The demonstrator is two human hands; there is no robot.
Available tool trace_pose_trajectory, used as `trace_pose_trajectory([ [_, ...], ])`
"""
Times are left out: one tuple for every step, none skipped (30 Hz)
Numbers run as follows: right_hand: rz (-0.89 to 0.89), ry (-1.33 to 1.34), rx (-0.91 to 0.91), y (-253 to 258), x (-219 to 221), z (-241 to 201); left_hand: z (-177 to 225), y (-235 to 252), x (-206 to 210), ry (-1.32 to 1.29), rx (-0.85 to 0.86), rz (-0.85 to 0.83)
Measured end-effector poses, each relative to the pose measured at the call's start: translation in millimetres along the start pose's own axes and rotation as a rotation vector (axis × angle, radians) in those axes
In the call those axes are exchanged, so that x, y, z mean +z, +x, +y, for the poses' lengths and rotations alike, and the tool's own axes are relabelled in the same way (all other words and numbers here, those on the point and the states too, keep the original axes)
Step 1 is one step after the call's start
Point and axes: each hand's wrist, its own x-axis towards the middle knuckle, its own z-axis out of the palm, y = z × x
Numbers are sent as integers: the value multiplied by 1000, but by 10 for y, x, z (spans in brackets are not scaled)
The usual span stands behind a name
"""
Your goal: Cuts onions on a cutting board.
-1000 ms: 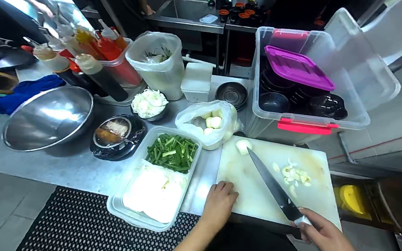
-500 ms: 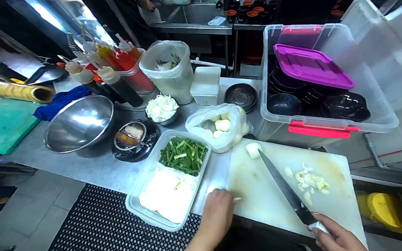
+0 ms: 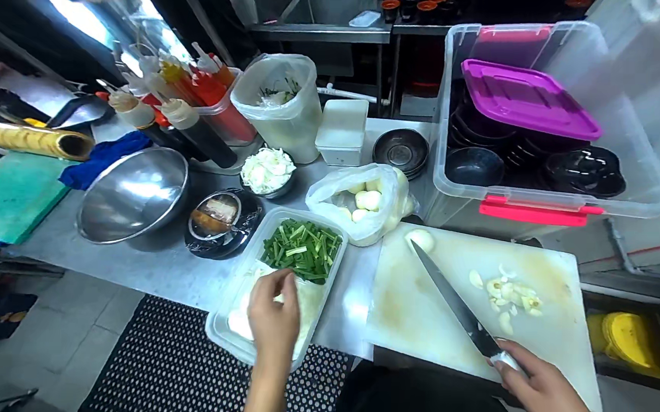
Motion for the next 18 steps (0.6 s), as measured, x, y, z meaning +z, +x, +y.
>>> trace_pose_trajectory([
  [36, 26, -4, -13, 22, 3, 194, 33, 189, -46, 59, -75],
  [68, 56, -1, -30, 41, 8, 389, 68, 424, -88, 122, -171],
  [97, 84, 6, -48, 53, 16, 593, 113, 683, -120, 173, -281],
  [128, 103, 16, -68, 62, 26, 799, 165, 950, -138, 210, -387],
  [155, 99, 24, -92, 64, 41, 976, 212, 1223, -134, 251, -458],
  [181, 71, 24, -118, 55, 59, 1132, 259, 1468, -109, 276, -521],
  [206, 27, 19, -142, 32, 76, 1260, 312, 1682, -65, 288, -574],
  [234, -17, 9, -170, 10, 91, 1357, 374, 1849, 4, 295, -634],
  [263, -52, 7, -213, -7, 107, 1413, 425, 1980, 67, 303, -688],
  [292, -78, 9, -264, -17, 123, 1433, 460, 2069, 116, 306, -737],
  [315, -95, 15, -314, -20, 143, 1430, 484, 2126, 147, 307, -769],
  [321, -106, 30, -362, -13, 166, 1410, 500, 2158, 164, 318, -781],
  [303, -116, 55, -409, 5, 188, 1383, 498, 2161, 176, 331, -791],
  [270, -127, 85, -449, 35, 213, 1352, 471, 2138, 187, 345, -804],
  [232, -145, 114, -483, 71, 236, 1315, 411, 2096, 194, 367, -820],
  [196, -162, 135, -506, 108, 243, 1273, 320, 2042, 191, 392, -838],
  [160, -181, 146, -517, 137, 241, 1235, 205, 1981, 189, 416, -850],
  [130, -200, 148, -514, 159, 235, 1203, 78, 1921, 188, 430, -859],
])
